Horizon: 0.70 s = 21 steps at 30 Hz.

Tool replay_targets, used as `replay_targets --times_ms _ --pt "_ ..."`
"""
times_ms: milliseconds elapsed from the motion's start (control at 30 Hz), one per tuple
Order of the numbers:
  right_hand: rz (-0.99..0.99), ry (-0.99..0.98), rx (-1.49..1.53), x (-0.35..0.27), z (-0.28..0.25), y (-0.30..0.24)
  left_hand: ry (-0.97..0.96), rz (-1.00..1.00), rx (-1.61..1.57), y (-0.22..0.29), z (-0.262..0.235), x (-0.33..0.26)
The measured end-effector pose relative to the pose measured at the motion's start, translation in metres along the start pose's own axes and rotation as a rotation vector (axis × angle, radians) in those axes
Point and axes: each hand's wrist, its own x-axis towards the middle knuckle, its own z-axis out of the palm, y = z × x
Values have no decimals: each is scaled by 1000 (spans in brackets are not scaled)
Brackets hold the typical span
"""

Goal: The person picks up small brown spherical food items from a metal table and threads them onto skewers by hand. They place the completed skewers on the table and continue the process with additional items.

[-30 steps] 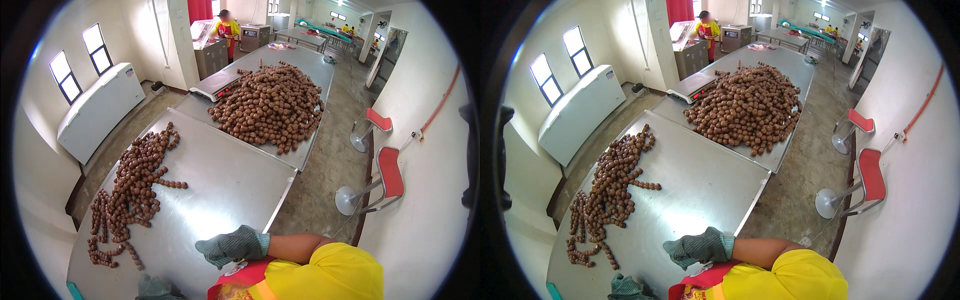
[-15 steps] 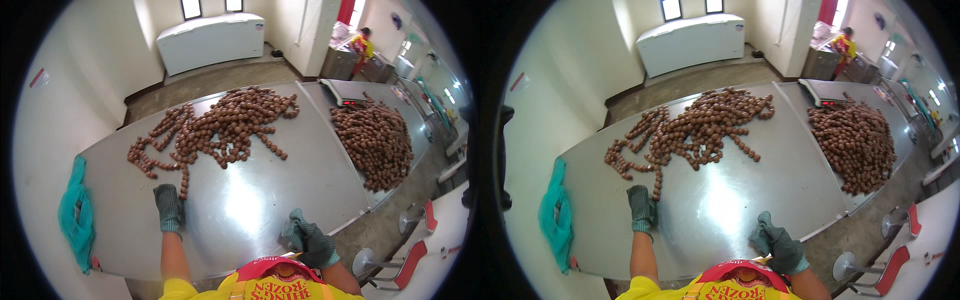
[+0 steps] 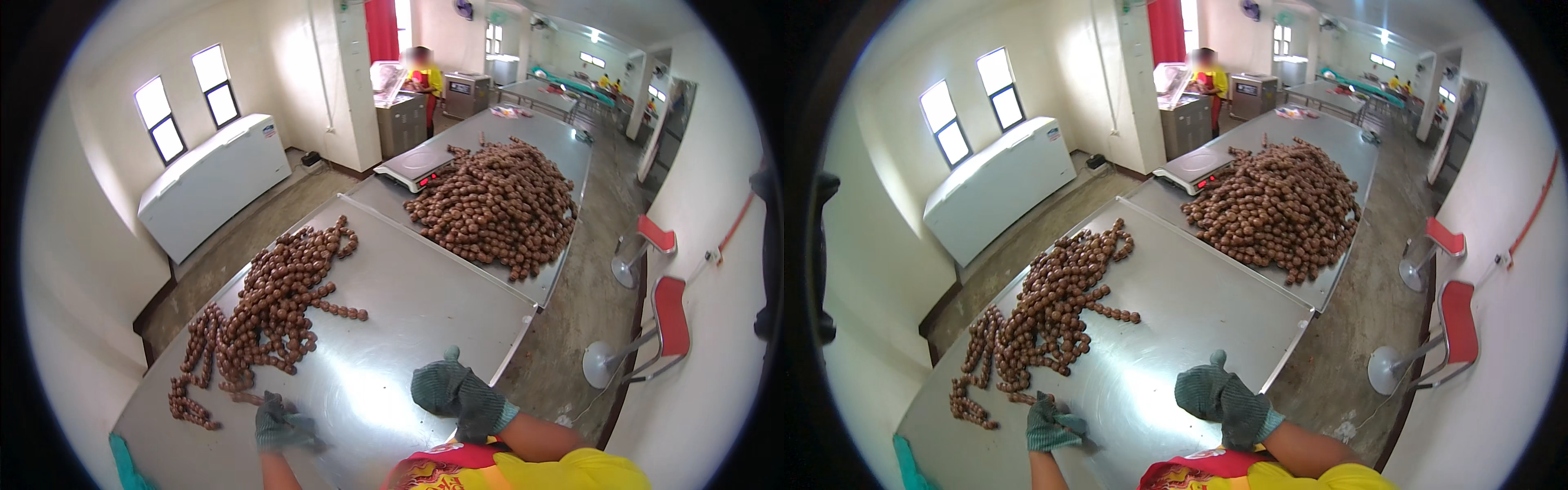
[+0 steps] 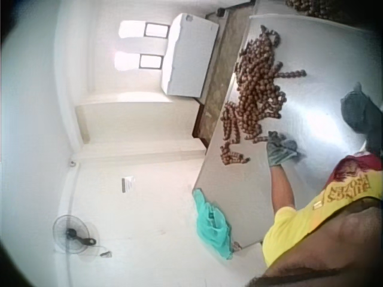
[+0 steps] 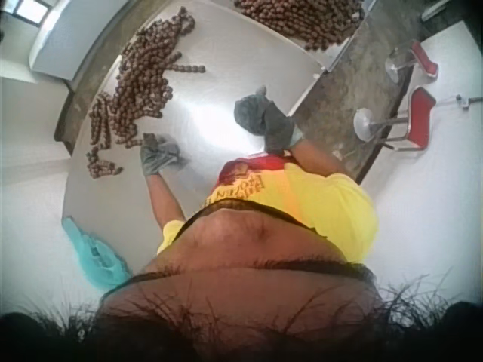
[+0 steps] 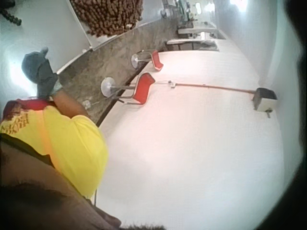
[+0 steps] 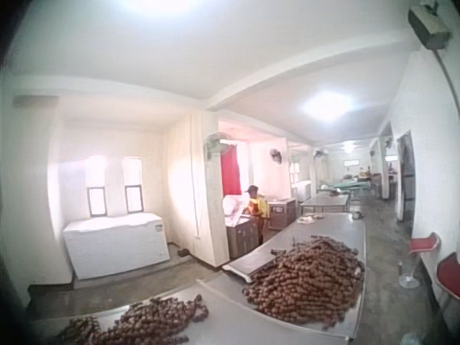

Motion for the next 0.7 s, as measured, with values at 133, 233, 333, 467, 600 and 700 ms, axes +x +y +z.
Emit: replay_targets --times_ms 133,233,333,467,600,700 --pt "19 -120 72 34 5 -11 -184 305 460 56 141 -193" --pt "45 -207 135 59 12 -7 -226 578 1123 89 201 -250" --pt "103 -290 -59 57 51 -22 -476 913 1528 99 224 -249" --pt "237 -408 -524 47 86 -35 -163 158 1228 86 301 -249" --pt "473 -552 -424 45 57 -8 -661 813 1787 84 307 -228" --pt "528 -605 -481 37 31 -17 -472 449 1817 68 331 -240"
